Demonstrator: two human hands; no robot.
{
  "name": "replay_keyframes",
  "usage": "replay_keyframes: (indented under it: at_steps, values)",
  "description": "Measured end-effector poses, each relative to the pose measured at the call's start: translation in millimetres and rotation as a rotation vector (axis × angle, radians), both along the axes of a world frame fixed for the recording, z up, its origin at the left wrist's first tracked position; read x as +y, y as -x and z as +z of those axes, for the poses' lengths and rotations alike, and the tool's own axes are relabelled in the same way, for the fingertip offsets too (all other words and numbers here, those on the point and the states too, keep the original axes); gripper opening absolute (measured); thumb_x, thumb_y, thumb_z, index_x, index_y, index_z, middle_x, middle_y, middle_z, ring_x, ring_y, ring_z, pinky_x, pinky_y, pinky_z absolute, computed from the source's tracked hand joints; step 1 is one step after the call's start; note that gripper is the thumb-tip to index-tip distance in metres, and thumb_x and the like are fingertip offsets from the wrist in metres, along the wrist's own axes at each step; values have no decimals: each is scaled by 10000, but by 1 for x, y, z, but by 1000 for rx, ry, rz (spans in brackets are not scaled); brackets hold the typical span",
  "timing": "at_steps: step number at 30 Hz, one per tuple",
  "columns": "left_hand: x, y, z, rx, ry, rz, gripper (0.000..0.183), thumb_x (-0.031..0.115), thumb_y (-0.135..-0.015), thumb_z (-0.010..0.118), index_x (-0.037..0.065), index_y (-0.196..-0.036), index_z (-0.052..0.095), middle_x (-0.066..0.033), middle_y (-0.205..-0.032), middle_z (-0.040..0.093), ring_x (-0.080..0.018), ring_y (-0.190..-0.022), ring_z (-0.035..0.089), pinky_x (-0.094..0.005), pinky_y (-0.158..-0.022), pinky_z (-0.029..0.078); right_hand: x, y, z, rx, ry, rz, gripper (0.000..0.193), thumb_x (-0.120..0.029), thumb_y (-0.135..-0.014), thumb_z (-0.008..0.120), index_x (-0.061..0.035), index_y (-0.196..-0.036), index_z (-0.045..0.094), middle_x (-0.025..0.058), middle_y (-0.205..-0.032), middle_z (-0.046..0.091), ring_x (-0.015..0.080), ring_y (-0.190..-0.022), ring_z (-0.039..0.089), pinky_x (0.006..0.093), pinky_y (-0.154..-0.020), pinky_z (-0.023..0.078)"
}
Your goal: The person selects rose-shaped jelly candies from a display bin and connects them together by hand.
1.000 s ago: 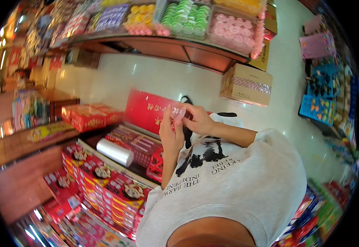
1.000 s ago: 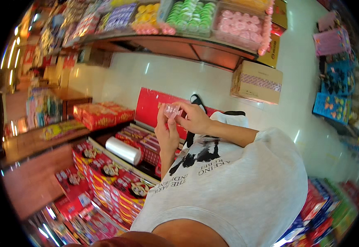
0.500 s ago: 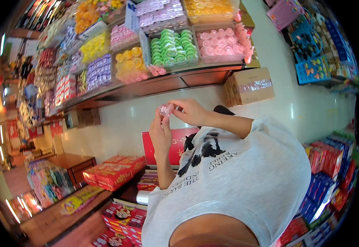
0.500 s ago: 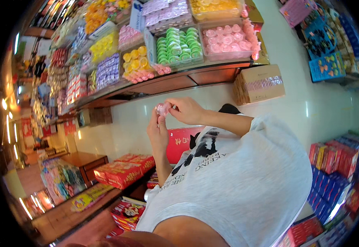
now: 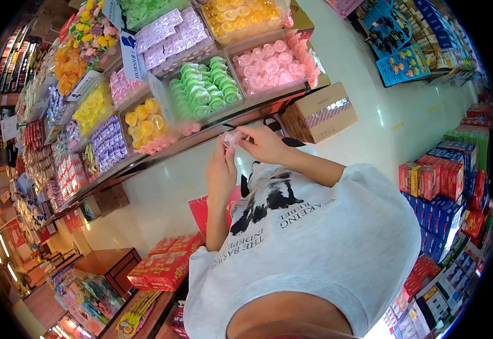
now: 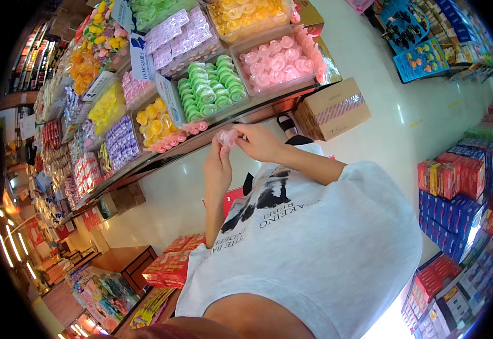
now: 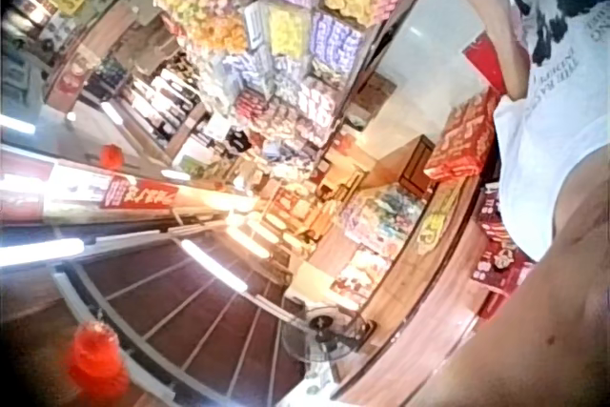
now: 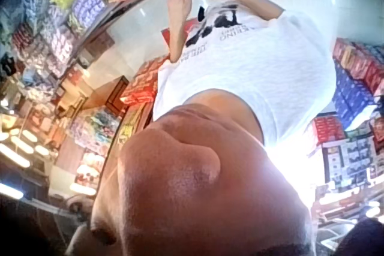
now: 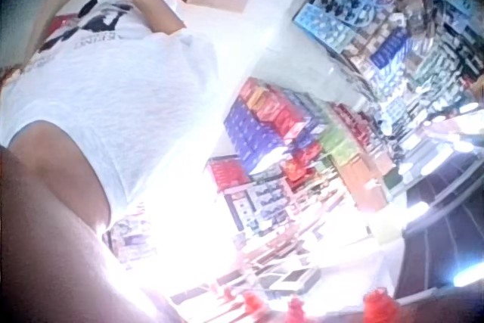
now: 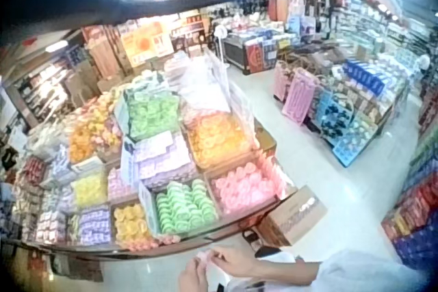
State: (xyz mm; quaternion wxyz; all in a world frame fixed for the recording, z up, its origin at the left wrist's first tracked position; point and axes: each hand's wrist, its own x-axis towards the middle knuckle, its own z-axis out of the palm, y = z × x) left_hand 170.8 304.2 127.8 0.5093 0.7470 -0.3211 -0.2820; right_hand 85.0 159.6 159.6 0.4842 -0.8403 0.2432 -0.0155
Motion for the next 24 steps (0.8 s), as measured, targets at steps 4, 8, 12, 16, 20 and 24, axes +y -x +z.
replay_keyframes:
  at_steps: [4,8,12,16,20,24]
  values:
    - [-37,-15,7,27,113,25,357,263,-1012,438,24,-1267,510,-233,-1025,645,-393,-899,634,-450,-765,486,-43,-17,-10,-60,7,40,143,-153,-858,600,-52,-956,623,144,-807,669,332,-739,647,408,-652,482]
    - [-63,-18,22,81,-63,53,310,261,-962,524,14,-1134,596,-185,-952,676,-326,-857,663,-419,-737,495,-78,-18,-1,60,32,151,200,-182,-849,613,-62,-1009,630,143,-846,680,332,-762,658,409,-672,495]
    - [-84,-20,22,58,-228,44,306,291,-919,582,13,-1033,640,-154,-877,693,-314,-806,667,-400,-706,499,-138,-4,-19,332,241,238,372,-230,-839,630,-98,-1187,626,159,-940,677,294,-844,662,404,-763,521]
    - [-95,-16,12,12,-271,-25,330,315,-910,595,21,-1053,641,-153,-879,690,-318,-803,660,-408,-708,498,-215,34,-80,568,476,13,384,-164,-798,619,-31,-1158,616,189,-1099,618,343,-1047,594,433,-902,484]
    - [-102,-9,4,-13,-245,-8,340,317,-920,584,34,-1101,639,-137,-880,691,-296,-801,658,-397,-714,496,-248,52,-107,608,465,67,368,-93,-745,616,-2,-1102,612,181,-1225,574,367,-1105,578,440,-927,488]
    - [-120,-8,25,6,-285,6,357,326,-934,573,44,-1144,640,-129,-886,695,-276,-803,664,-373,-710,495,-271,67,-139,420,511,196,448,-73,-731,616,-6,-1173,596,183,-1319,539,344,-1224,516,415,-999,455]
